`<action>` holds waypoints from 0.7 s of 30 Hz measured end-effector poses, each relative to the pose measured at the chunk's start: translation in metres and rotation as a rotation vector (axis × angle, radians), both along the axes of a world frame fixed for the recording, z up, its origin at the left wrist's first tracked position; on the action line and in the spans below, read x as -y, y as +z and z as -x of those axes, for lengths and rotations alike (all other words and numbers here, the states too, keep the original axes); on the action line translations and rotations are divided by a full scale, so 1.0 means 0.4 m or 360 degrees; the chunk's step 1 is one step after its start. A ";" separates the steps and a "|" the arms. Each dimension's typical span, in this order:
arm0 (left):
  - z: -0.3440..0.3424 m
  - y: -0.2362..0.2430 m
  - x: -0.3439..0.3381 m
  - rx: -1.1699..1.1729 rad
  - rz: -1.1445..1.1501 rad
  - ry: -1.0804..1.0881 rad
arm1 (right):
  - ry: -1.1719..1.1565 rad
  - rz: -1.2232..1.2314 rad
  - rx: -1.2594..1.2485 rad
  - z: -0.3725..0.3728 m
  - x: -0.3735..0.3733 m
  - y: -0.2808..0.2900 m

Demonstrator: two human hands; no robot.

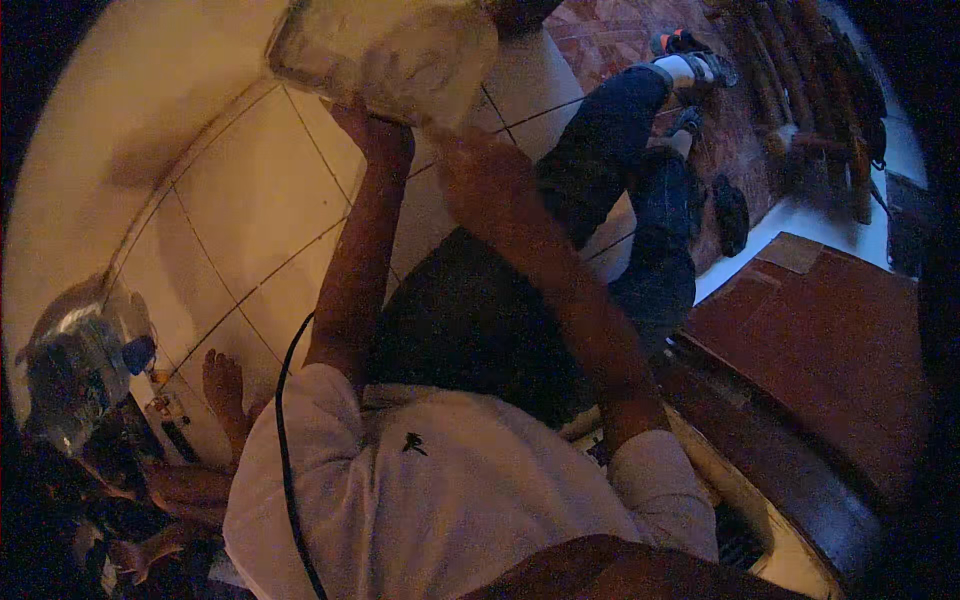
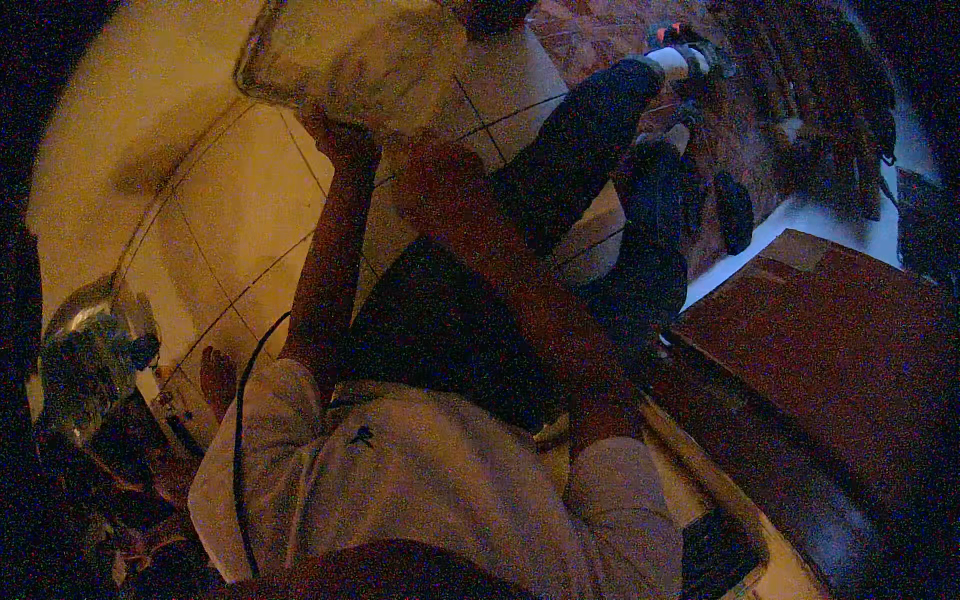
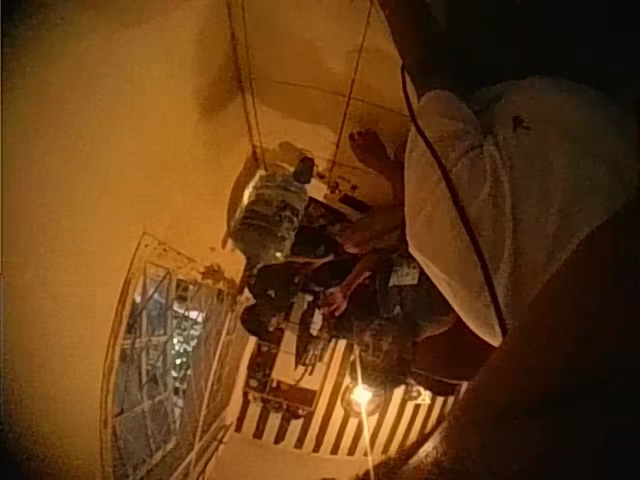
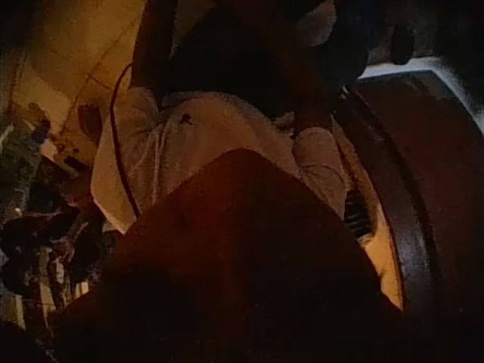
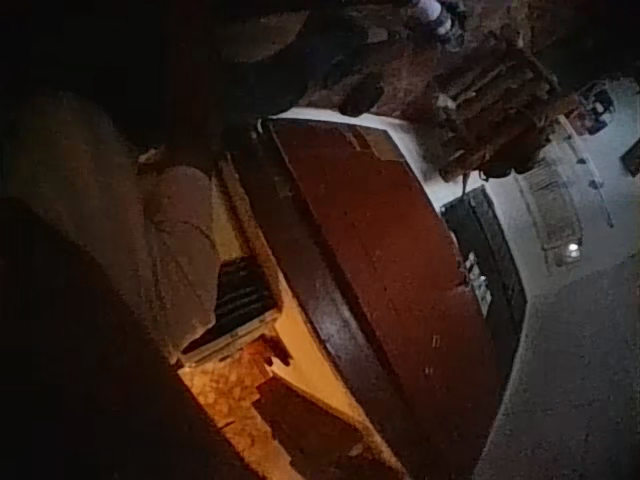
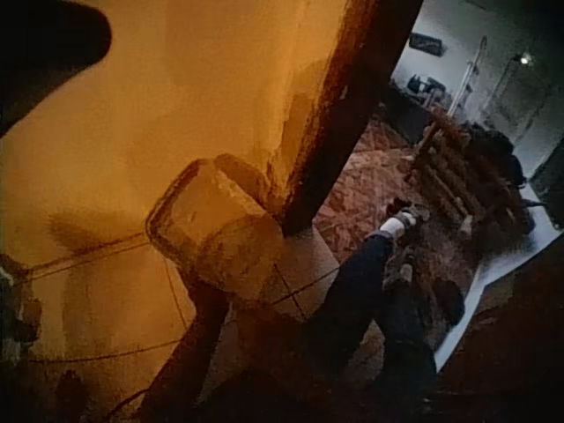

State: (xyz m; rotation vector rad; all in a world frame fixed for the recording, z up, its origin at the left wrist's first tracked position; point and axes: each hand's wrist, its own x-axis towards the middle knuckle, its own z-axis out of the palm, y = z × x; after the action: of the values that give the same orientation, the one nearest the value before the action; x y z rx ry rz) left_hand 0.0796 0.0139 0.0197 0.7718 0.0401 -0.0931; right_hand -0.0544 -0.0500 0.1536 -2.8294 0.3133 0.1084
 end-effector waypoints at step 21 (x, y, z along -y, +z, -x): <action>-0.014 -0.008 -0.004 -0.0139 0.0265 -0.0227 | 0.0182 -0.0032 -0.0117 0.007 0.136 0.023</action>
State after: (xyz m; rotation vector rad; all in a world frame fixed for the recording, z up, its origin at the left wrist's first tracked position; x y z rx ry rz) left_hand 0.0853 0.0154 0.0165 0.6034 0.0595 -0.2624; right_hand -0.0574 -0.1043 0.1628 -2.8268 0.1651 0.2387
